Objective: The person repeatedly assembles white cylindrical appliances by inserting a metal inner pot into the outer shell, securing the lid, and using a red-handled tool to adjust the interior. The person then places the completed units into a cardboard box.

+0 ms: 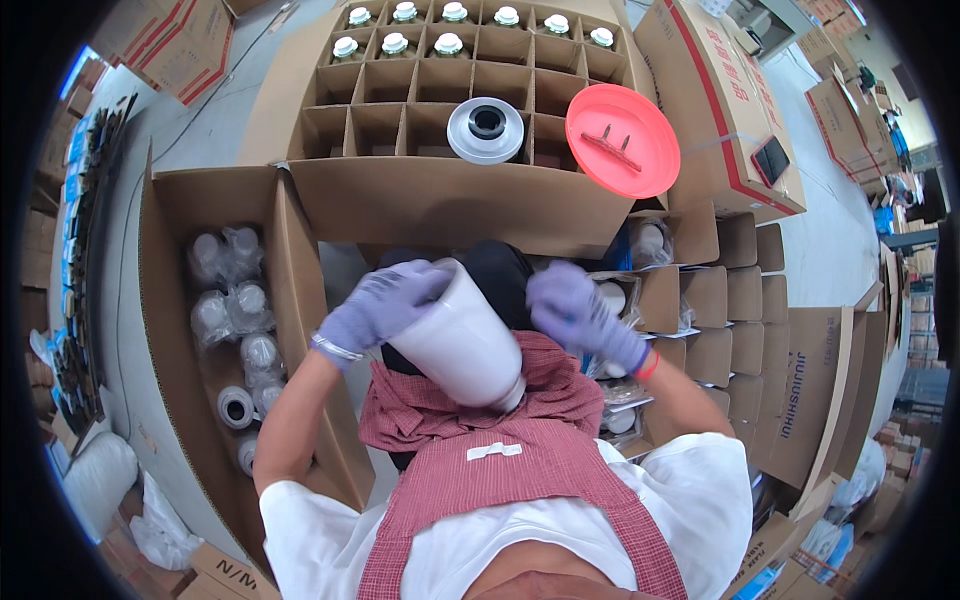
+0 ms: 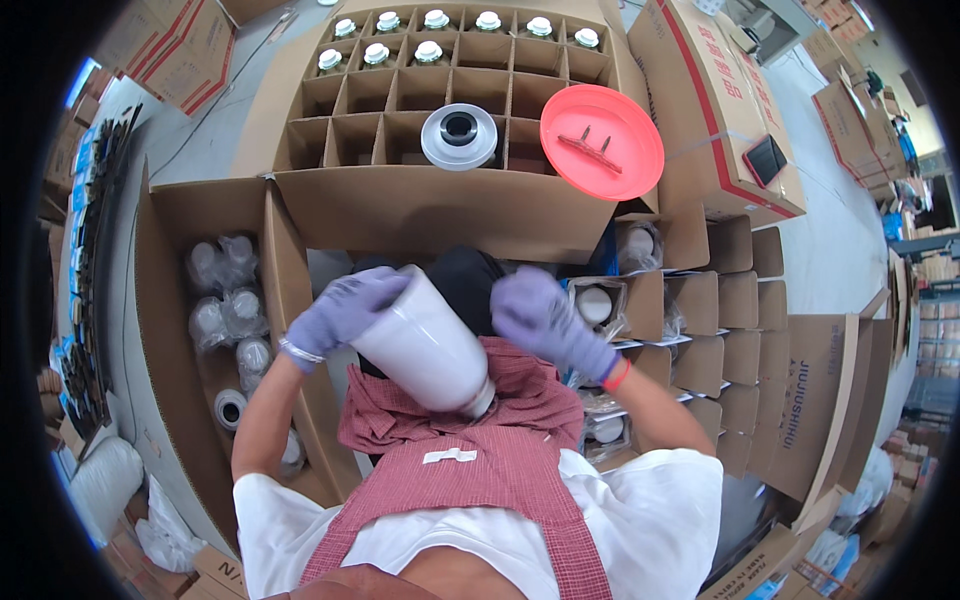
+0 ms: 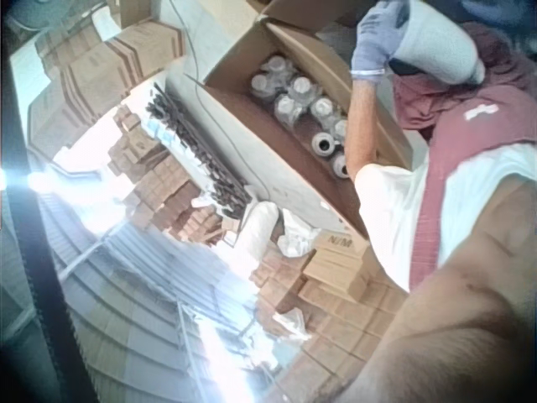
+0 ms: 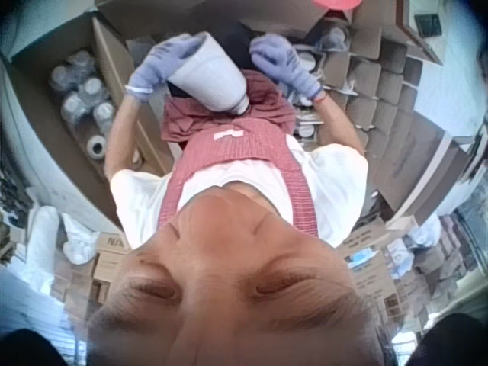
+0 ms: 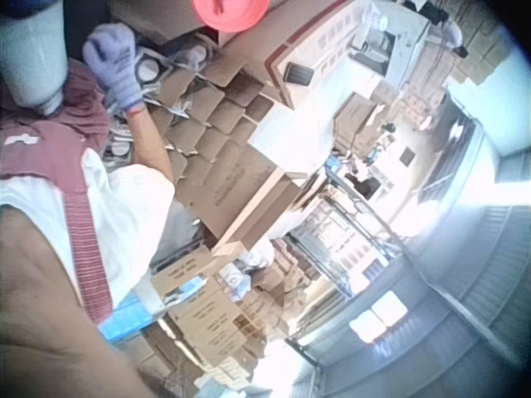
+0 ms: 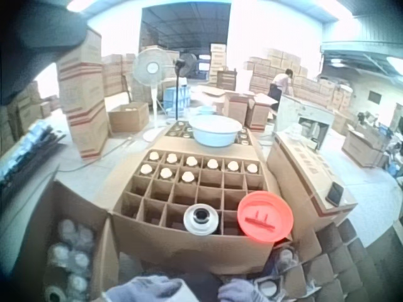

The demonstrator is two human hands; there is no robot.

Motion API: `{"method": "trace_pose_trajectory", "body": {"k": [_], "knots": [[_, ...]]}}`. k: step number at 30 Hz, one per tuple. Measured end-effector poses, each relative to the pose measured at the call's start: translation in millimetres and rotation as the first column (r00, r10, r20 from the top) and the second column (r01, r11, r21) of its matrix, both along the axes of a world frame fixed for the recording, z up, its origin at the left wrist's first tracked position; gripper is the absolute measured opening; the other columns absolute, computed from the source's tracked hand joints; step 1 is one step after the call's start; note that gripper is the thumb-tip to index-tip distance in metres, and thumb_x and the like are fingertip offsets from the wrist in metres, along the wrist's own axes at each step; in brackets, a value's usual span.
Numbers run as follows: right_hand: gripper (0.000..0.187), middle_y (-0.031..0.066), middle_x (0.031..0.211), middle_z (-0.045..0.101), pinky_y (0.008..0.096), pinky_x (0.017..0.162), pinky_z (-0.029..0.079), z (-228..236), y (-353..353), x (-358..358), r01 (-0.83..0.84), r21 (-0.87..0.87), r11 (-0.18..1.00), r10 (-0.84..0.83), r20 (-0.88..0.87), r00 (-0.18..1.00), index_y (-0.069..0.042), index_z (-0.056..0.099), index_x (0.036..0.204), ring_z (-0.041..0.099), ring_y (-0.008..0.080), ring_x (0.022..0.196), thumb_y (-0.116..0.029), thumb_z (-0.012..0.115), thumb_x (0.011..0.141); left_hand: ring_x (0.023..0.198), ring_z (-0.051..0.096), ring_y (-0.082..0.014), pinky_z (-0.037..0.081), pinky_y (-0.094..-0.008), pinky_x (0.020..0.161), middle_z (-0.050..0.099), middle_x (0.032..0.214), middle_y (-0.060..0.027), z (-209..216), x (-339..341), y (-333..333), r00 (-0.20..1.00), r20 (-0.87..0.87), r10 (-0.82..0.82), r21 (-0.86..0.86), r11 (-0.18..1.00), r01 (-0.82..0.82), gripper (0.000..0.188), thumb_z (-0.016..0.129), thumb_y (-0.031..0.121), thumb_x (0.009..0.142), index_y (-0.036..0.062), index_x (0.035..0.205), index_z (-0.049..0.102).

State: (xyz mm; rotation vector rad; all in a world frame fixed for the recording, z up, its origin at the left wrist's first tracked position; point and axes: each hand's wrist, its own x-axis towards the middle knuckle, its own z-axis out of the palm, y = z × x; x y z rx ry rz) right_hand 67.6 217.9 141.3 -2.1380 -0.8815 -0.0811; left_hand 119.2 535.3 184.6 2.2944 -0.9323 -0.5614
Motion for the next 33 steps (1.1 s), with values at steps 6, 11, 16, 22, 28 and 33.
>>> {"method": "trace_pose_trajectory", "body": {"k": [6,11,16,22,28,33], "knots": [[0.039,0.0148,0.121,0.059,0.0487,0.098,0.043,7,29,177,0.258,-0.077,0.963,-0.209,0.391,0.896,-0.012,0.063,0.116,0.055,0.0359,0.112,-0.024,0.071,0.08,0.091,0.067,-0.0371,0.052,-0.0438,0.082,0.068,0.098,-0.0219,-14,-13,-64,0.959,-0.182,-0.219,0.224,0.94,0.257,0.052,0.053,0.05,0.091,0.0023,0.104,0.069],[0.061,0.0165,0.145,0.042,0.0436,0.102,0.047,-15,37,275,0.036,-0.546,0.837,0.07,0.172,0.983,-0.021,0.052,0.135,0.053,0.0399,0.121,-0.009,0.069,0.078,0.083,0.069,-0.0375,0.052,-0.0456,0.077,0.07,0.086,-0.0223,-18,-16,-81,0.976,-0.208,-0.067,0.396,0.907,0.146,0.068,0.046,0.064,0.09,0.0014,0.092,0.074],[0.058,0.0205,0.131,0.048,0.049,0.093,0.052,-13,30,257,0.039,-0.33,0.943,0.03,0.203,0.979,-0.023,0.053,0.133,0.061,0.041,0.105,-0.008,0.068,0.078,0.083,0.068,-0.0307,0.053,-0.0397,0.075,0.071,0.092,-0.013,-35,-9,-38,0.984,-0.172,-0.051,0.078,0.995,0.065,0.04,0.06,0.044,0.088,0.0068,0.092,0.073],[0.064,0.0197,0.134,0.046,0.0468,0.09,0.052,47,80,124,0.016,-0.054,0.998,0.009,0.441,0.897,-0.016,0.051,0.135,0.057,0.0426,0.111,-0.009,0.072,0.075,0.115,0.055,-0.0159,0.048,-0.0305,0.094,0.057,0.129,-0.0063,-24,15,-34,0.702,-0.673,0.232,-0.697,0.118,-0.707,0.047,0.05,0.027,0.103,0.0054,0.144,0.044],[0.061,0.0117,0.093,0.064,0.0275,0.051,0.055,51,108,86,0.55,0.461,0.696,0.19,-0.858,0.478,-0.005,0.052,0.127,0.065,0.0173,0.058,-0.057,0.037,0.1,0.132,0.042,-0.0267,0.036,-0.0378,0.11,0.045,0.148,-0.0138,4,13,-50,0.852,0.114,0.51,-0.749,0.608,-0.264,0.064,0.066,0.024,0.089,0.0106,0.148,0.046],[0.065,0.016,0.105,0.061,0.032,0.061,0.052,52,89,78,0.171,0.195,0.966,-0.086,-0.383,0.92,-0.009,0.051,0.132,0.065,0.0257,0.075,-0.06,0.045,0.093,0.116,0.057,-0.0217,0.045,-0.0329,0.101,0.058,0.135,-0.0077,-1,-3,-35,0.752,-0.529,0.394,-0.698,0.302,-0.649,0.057,0.054,0.04,0.099,0.0096,0.147,0.046]]}}
